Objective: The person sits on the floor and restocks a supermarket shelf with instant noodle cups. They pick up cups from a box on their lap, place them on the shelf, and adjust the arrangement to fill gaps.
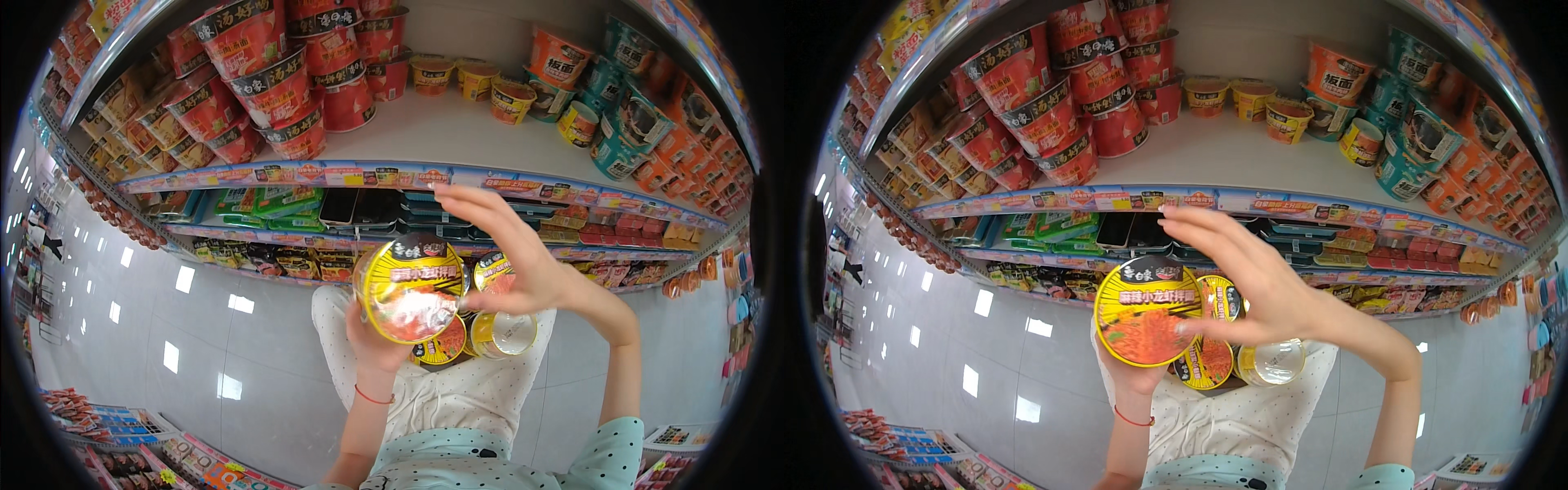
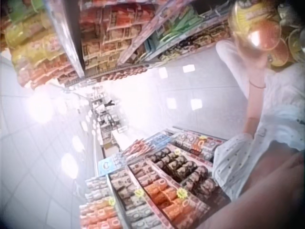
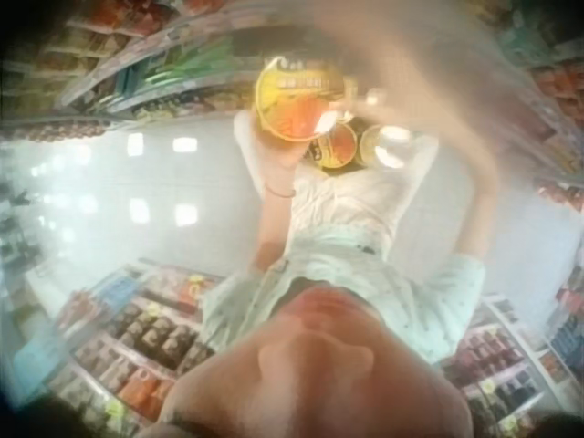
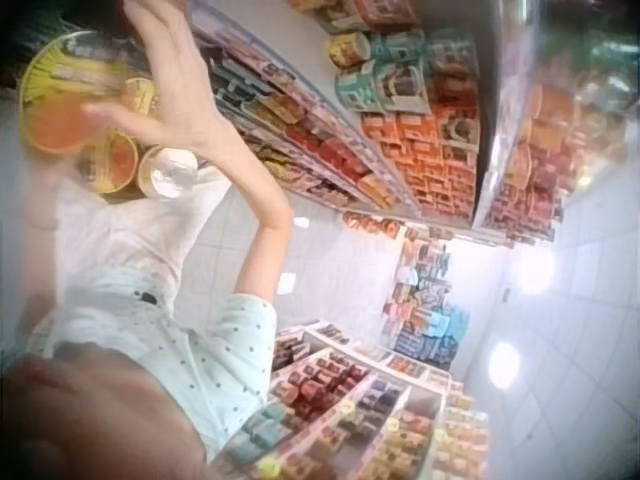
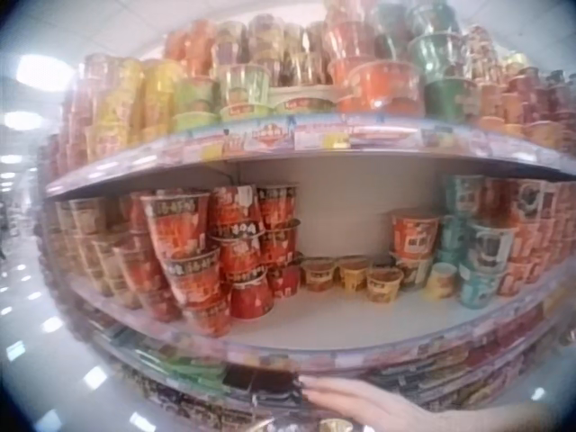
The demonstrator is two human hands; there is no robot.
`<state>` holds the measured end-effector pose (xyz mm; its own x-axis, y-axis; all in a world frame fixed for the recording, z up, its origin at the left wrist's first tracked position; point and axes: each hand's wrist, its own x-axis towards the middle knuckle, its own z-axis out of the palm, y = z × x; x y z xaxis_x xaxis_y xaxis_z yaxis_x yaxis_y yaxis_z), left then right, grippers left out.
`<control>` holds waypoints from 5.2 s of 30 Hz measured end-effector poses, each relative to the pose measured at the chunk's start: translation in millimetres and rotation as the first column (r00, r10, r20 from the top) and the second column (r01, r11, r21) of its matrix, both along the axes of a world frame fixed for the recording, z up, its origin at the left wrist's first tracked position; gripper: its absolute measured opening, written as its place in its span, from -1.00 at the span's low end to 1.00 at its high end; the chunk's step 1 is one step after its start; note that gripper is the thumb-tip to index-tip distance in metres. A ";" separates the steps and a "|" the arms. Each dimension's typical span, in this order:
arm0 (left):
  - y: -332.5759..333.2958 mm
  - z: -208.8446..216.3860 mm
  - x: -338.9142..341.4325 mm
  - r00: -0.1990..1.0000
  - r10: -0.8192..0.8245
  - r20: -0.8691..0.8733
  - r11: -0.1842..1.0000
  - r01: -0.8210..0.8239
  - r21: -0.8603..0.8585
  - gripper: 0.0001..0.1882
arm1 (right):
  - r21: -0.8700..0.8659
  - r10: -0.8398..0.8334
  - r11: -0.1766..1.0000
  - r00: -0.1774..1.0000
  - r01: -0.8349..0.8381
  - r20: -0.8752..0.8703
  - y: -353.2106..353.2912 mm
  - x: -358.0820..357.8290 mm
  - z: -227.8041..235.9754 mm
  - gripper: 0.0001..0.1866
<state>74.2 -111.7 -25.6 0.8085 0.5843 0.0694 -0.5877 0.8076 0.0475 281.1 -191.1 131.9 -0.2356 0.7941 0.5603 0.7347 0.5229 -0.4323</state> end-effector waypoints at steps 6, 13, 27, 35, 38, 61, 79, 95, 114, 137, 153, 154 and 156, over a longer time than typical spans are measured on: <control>-13.7 8.4 1.9 0.987 0.124 -0.102 0.978 -0.104 0.179 -0.33 | -0.113 -0.083 0.991 0.995 0.077 -0.052 -23.6 -21.9 3.8 0.08; -27.6 16.8 11.6 0.998 -0.033 -0.053 0.990 0.040 0.139 -0.42 | -0.013 -0.152 0.988 0.985 0.153 0.077 -32.6 -30.6 -9.7 0.03; -14.4 32.9 17.3 0.778 0.375 -0.504 0.647 0.169 0.743 -0.34 | 0.208 -0.832 0.544 0.555 0.813 0.006 1.1 174.8 -46.2 -0.21; -10.5 24.2 16.4 0.720 0.437 -0.539 0.608 0.206 0.767 -0.42 | -0.058 -0.879 0.477 0.474 0.877 -0.049 18.5 245.4 -69.8 -0.19; -8.0 21.7 18.2 0.702 0.443 -0.558 0.615 0.214 0.759 -0.43 | -0.005 -0.897 0.440 0.440 0.898 -0.040 18.4 258.1 -79.9 -0.26; 0.2 -12.0 40.4 0.555 0.653 -0.516 0.298 0.439 0.848 -0.21 | 0.441 -0.902 0.412 0.427 0.797 0.070 22.9 259.8 -101.6 -0.56; -28.8 -16.9 10.7 0.548 0.733 -0.403 -0.285 0.786 0.549 0.47 | 0.392 -0.814 0.569 0.563 0.723 0.142 3.4 184.1 -77.9 -0.28; -32.6 3.9 19.5 0.612 0.700 -0.368 -0.277 0.708 0.650 0.40 | -0.572 -0.334 0.530 0.774 0.627 0.539 -122.7 -37.5 -79.4 0.03; -51.3 22.1 25.1 0.815 0.331 -0.476 0.242 0.414 0.877 -0.04 | -0.246 -0.436 0.885 0.889 0.395 -0.138 -111.0 1.4 -25.9 -0.20; -37.2 11.6 11.7 0.647 0.553 -0.524 0.229 0.488 0.843 -0.20 | -0.117 -0.790 0.431 0.436 0.895 0.431 -63.0 301.0 -48.4 -0.28; -36.8 -1.1 8.2 0.511 0.764 -0.394 -0.164 0.744 0.647 0.26 | 0.273 -0.854 0.443 0.310 0.854 0.418 -61.0 284.6 -74.4 -0.40; -38.2 -1.8 7.3 0.496 0.768 -0.405 -0.190 0.780 0.596 0.32 | 0.351 -0.869 0.429 0.274 0.832 0.412 -59.2 273.3 -72.0 -0.42; -42.6 -9.7 4.6 0.468 0.795 -0.385 -0.234 0.822 0.519 0.45 | 0.455 -0.888 0.454 0.345 0.767 0.305 -46.7 239.8 -69.0 -0.44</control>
<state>78.7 -154.3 -35.4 0.8818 0.4677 -0.0611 0.4042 -0.6826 0.6088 520.9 -237.8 62.9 0.2239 0.6124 0.7581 0.8883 -0.4484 0.0998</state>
